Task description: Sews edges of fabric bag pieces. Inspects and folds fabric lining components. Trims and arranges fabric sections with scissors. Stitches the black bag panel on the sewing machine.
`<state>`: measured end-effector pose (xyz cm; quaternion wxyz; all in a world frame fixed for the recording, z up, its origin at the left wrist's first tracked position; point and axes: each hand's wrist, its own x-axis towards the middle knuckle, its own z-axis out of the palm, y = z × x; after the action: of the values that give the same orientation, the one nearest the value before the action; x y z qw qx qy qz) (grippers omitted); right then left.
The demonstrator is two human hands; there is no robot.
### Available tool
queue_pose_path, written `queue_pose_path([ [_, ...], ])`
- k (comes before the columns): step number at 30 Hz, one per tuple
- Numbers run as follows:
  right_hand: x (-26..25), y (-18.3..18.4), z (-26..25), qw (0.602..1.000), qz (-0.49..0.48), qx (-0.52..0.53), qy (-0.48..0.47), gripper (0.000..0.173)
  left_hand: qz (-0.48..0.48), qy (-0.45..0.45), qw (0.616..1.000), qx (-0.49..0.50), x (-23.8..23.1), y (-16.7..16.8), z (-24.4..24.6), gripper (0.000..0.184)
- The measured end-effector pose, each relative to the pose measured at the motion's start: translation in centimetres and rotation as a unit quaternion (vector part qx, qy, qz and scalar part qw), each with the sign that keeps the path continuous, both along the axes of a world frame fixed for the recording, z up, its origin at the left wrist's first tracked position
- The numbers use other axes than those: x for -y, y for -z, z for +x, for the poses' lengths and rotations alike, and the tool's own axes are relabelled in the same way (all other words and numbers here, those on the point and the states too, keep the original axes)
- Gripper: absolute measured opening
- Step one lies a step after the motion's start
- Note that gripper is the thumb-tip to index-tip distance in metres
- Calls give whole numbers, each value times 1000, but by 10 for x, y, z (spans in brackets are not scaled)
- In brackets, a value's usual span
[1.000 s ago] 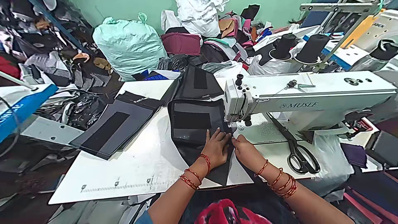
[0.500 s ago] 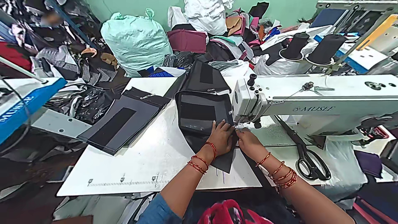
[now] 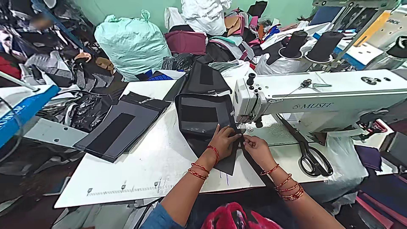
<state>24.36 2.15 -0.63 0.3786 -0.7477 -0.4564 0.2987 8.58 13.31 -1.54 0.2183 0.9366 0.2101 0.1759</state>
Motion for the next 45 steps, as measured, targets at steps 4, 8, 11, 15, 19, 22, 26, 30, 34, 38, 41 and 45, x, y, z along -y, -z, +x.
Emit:
queue_pose_path([
  [4,1,-1,-3,1000,1,4,-2,35,8,6,999,-43,1,-4,2,45],
  [8,2,-3,-6,999,6,33,-14,34,-16,8,989,-149,4,-18,9,45],
  [11,3,-6,-8,997,1,70,-33,34,-34,5,974,-224,7,-30,15,47],
  [15,2,-14,-11,993,-34,96,-62,35,-45,0,988,-146,6,-22,10,44],
  [19,2,-17,-12,993,-47,92,-64,37,-74,-43,994,64,7,-4,3,32],
  [22,2,-17,-13,995,-51,61,-57,37,-73,-45,995,51,8,-4,2,31],
  [26,0,-15,-11,998,-39,22,-54,37,-66,-35,997,24,7,-5,4,34],
  [30,-1,-24,-15,992,-80,60,-79,38,-43,-32,998,25,8,-3,4,33],
  [34,-6,-33,-18,980,-136,90,-111,39,-21,-28,999,15,8,-1,5,32],
  [38,-7,-36,-18,975,-154,98,-126,32,-31,-23,998,-54,9,-11,7,50],
  [41,-7,-35,-18,975,-153,96,-129,33,-7,2,993,-118,7,-16,11,54],
  [45,-8,-33,-17,976,-145,96,-131,34,23,4,998,-54,7,-8,8,44],
])
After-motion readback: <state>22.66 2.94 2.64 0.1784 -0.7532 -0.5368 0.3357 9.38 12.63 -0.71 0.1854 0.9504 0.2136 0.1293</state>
